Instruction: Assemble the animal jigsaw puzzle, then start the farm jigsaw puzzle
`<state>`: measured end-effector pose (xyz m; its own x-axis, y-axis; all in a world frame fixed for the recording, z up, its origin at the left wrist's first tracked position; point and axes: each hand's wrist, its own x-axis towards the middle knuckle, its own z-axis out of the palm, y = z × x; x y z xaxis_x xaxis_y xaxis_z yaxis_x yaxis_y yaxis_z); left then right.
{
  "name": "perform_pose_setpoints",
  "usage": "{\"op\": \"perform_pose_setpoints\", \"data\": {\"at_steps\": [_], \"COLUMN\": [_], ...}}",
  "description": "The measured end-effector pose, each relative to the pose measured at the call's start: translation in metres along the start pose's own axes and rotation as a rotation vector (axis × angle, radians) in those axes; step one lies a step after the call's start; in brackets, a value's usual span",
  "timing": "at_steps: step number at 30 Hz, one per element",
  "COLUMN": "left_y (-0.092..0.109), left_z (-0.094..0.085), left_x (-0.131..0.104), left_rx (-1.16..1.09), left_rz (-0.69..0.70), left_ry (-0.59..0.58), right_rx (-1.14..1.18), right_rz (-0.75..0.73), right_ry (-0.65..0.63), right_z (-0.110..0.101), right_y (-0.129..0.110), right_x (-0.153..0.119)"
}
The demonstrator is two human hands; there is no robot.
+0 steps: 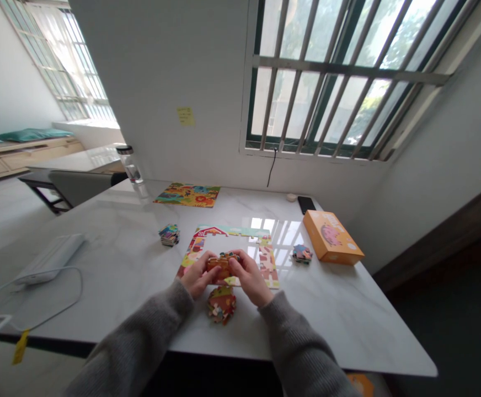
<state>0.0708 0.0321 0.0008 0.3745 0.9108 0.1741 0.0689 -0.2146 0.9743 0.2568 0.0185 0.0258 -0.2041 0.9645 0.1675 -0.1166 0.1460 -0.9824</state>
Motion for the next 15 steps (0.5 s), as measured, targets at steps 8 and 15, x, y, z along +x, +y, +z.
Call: {"op": "perform_pose_setpoints", "data": {"at_steps": [8, 15], "left_y": [0.0056, 0.0009], "left_z": [0.0013, -0.0029], "left_x": [-0.0008, 0.0006], "left_rx": [-0.249, 0.253], "left_rz": [-0.107, 0.082], "left_ry": [-0.047, 0.022], "right_rx": [0.125, 0.184], "right_rz": [0.035, 0.052], "right_ry": [-0.004, 0.096], "right_z": [-0.0076, -0.0033], "right_y": [0.0088, 0.0106], "right_x": [-0.0028, -0.0021]}}
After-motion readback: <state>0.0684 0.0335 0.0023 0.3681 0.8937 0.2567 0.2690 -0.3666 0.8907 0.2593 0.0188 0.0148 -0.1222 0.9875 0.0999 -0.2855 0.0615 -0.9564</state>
